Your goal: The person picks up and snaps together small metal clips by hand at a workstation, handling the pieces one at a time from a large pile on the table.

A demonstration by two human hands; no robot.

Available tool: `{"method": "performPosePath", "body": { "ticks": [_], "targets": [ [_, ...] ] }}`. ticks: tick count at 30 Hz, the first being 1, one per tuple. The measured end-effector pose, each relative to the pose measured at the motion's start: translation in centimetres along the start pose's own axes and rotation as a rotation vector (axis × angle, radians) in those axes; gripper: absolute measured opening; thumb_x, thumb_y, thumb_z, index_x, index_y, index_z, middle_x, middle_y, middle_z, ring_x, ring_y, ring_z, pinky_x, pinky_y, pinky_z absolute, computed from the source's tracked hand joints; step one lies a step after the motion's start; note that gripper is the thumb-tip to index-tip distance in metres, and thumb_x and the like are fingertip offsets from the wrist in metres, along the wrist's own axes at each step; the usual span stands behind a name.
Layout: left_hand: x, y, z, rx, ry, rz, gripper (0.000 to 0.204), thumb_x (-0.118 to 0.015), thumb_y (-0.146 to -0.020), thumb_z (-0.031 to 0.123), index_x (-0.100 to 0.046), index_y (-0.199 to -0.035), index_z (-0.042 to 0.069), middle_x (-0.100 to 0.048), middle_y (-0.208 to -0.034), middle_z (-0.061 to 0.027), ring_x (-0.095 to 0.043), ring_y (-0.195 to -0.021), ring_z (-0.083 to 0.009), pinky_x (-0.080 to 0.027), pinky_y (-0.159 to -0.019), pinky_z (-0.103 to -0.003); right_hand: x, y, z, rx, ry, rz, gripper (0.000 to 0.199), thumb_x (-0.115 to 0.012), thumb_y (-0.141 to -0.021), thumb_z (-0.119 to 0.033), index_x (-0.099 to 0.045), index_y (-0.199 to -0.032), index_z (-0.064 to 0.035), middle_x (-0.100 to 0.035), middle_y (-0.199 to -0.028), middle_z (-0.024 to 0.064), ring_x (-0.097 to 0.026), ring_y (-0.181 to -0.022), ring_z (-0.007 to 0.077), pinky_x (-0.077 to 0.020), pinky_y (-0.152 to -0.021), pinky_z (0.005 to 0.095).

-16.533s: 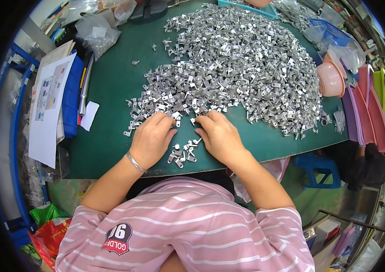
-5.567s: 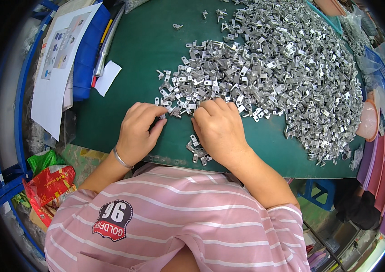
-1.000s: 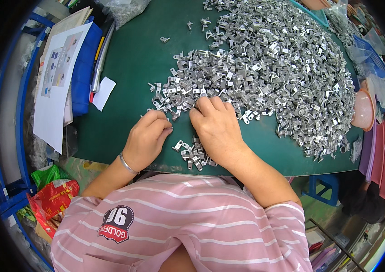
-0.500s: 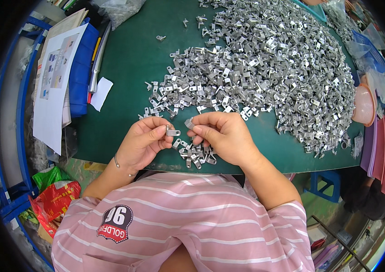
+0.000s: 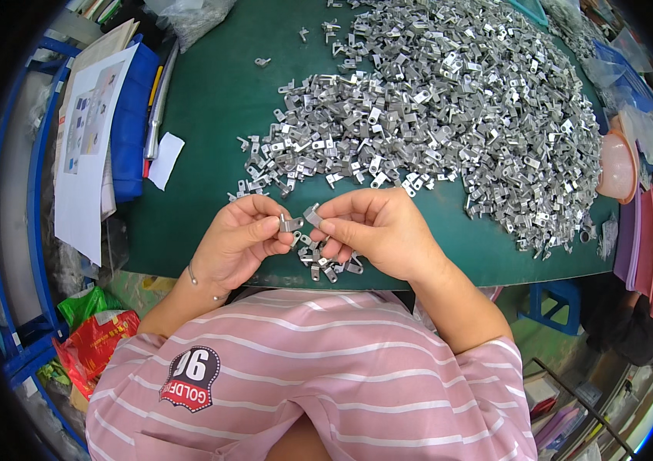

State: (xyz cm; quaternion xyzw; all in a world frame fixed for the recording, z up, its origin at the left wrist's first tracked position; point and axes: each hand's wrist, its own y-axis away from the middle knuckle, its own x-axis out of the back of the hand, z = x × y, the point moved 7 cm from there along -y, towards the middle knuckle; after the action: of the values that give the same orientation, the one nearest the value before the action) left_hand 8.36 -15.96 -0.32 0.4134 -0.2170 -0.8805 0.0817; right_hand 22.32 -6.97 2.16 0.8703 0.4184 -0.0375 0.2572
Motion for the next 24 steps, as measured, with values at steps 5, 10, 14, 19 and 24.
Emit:
{"method": "performPosePath", "body": {
  "ticks": [5,10,14,19,24],
  "targets": [
    [0.1,-0.1,0.0,-0.021,-0.085,-0.01,0.011,-0.061,-0.089,0.002,-0.058,-0.098,-0.001,-0.065,-0.092,-0.0123,-0.068,-0.08,-0.0179,-0.058,-0.07,-0.028,0.5,0.1,-0.1,-0.042,0.004,0.002,0.017,-0.061,-0.088,-0.002,-0.063,-0.101,0.0086,-0.069,-0.084,0.0149,-0.067,-0.067,0.0149,-0.0551,-0.057,0.0244],
    [0.2,-0.1,0.0,-0.019,-0.121,0.026,0.012,-0.062,-0.088,0.001,-0.058,-0.098,-0.002,-0.065,-0.092,-0.0119,-0.068,-0.079,-0.018,-0.058,-0.07,-0.028,0.9,0.2,0.3,-0.073,-0.072,0.018,0.017,-0.062,-0.087,-0.002,-0.063,-0.1,0.0091,-0.069,-0.083,0.0157,-0.068,-0.067,0.0167,-0.056,-0.057,0.0254],
    [0.2,-0.1,0.5,-0.2,-0.548,0.037,0.011,-0.064,-0.085,0.0,-0.062,-0.095,-0.002,-0.065,-0.092,-0.0091,-0.065,-0.081,-0.017,-0.055,-0.073,-0.027,0.9,0.0,0.7,-0.113,-0.181,-0.026,0.017,-0.063,-0.087,-0.002,-0.063,-0.1,0.0087,-0.069,-0.083,0.0163,-0.068,-0.066,0.0175,-0.0561,-0.056,0.0256],
    [-3.2,0.6,1.5,-0.633,-1.353,-0.12,0.01,-0.067,-0.075,-0.003,-0.067,-0.084,0.001,-0.067,-0.086,-0.0094,-0.063,-0.08,-0.0226,-0.049,-0.072,-0.031,1.6,0.0,0.8,-0.101,-0.194,-0.016,0.015,-0.065,-0.086,-0.006,-0.064,-0.097,0.005,-0.069,-0.083,0.0139,-0.067,-0.067,0.0157,-0.0541,-0.054,0.0237],
    [-2.1,0.5,1.4,-0.557,-1.181,-0.028,0.008,-0.068,-0.078,-0.001,-0.068,-0.086,0.0,-0.067,-0.086,-0.0096,-0.064,-0.073,-0.0181,-0.051,-0.064,-0.027,3.2,-0.6,-2.6,-0.183,0.094,-0.098,0.014,-0.064,-0.087,-0.008,-0.066,-0.095,0.0032,-0.069,-0.08,0.0109,-0.066,-0.066,0.0141,-0.054,-0.056,0.0245]
  ]
}}
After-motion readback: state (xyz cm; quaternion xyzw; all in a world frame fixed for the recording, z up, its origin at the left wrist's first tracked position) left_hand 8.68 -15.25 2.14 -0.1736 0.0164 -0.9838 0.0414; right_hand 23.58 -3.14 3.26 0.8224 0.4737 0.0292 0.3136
